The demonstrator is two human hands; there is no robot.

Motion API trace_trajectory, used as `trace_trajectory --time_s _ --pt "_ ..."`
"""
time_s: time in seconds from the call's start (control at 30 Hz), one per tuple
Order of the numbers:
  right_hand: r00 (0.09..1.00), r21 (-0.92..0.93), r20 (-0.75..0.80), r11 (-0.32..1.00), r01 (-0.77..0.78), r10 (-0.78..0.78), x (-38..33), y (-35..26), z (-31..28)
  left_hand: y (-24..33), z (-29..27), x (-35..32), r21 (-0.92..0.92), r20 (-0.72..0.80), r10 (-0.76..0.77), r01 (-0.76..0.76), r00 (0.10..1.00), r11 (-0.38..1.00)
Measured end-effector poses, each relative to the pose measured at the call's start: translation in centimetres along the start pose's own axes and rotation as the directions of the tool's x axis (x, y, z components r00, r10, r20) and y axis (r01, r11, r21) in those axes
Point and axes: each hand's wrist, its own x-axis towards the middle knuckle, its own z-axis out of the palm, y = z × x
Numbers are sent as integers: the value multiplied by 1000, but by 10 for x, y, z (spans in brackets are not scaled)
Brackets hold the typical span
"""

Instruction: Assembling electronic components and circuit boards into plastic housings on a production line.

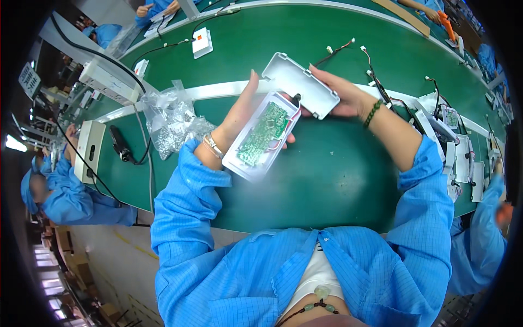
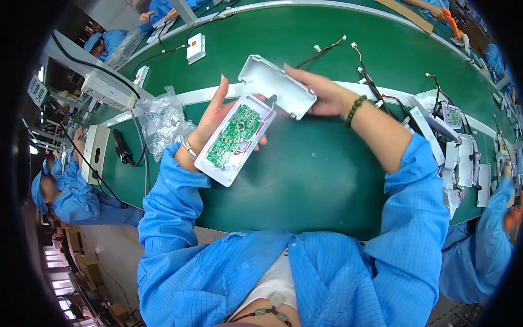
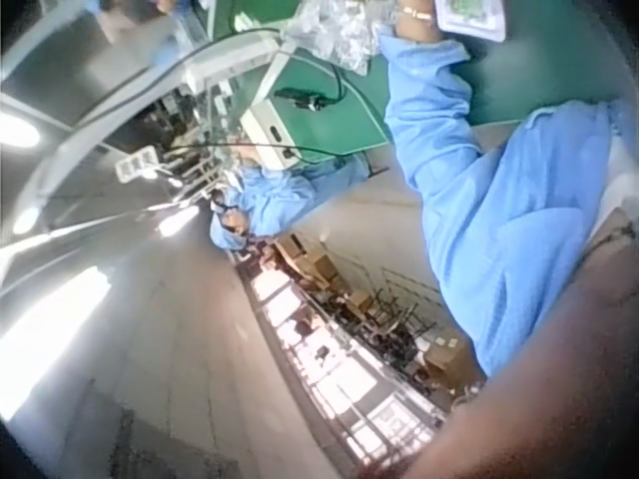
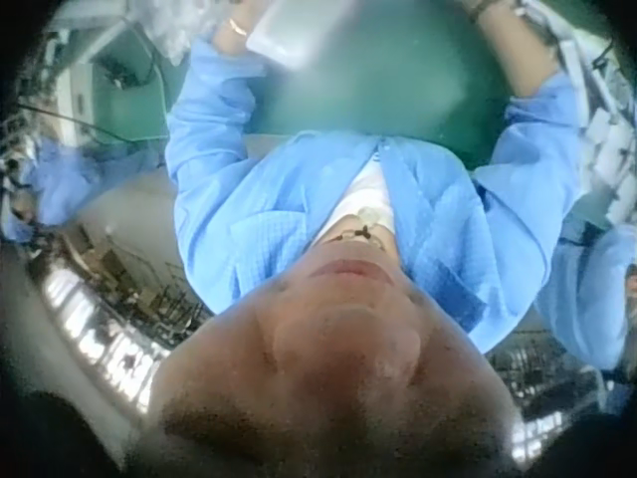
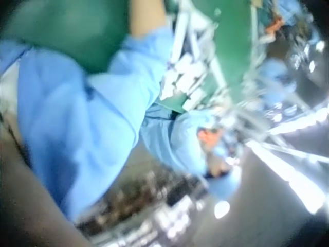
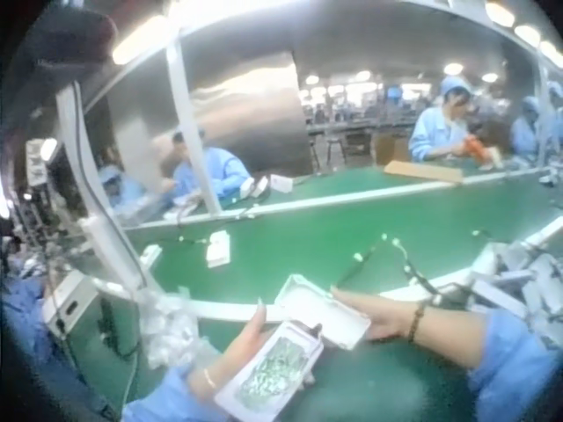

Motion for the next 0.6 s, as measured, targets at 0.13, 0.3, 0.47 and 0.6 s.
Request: trace_trajectory --time_s 0.13,0.3,0.47,0.6 --pt "962 365 138 915 171 -235 -18 4 8 2 6 -3 -57 87 13 -8 996 998" --pt "835 375 -94 758 534 -542 -43 -16 23 0 2 3 -405 90 417 -349 904 845" --pt "769 346 -103 702 622 -631 -51 -17 26 11 7 -6 -422 2 523 -473 852 773" --pt "767 404 -77 684 608 -636 -53 -15 33 16 -5 -3 -672 174 592 -344 787 655"
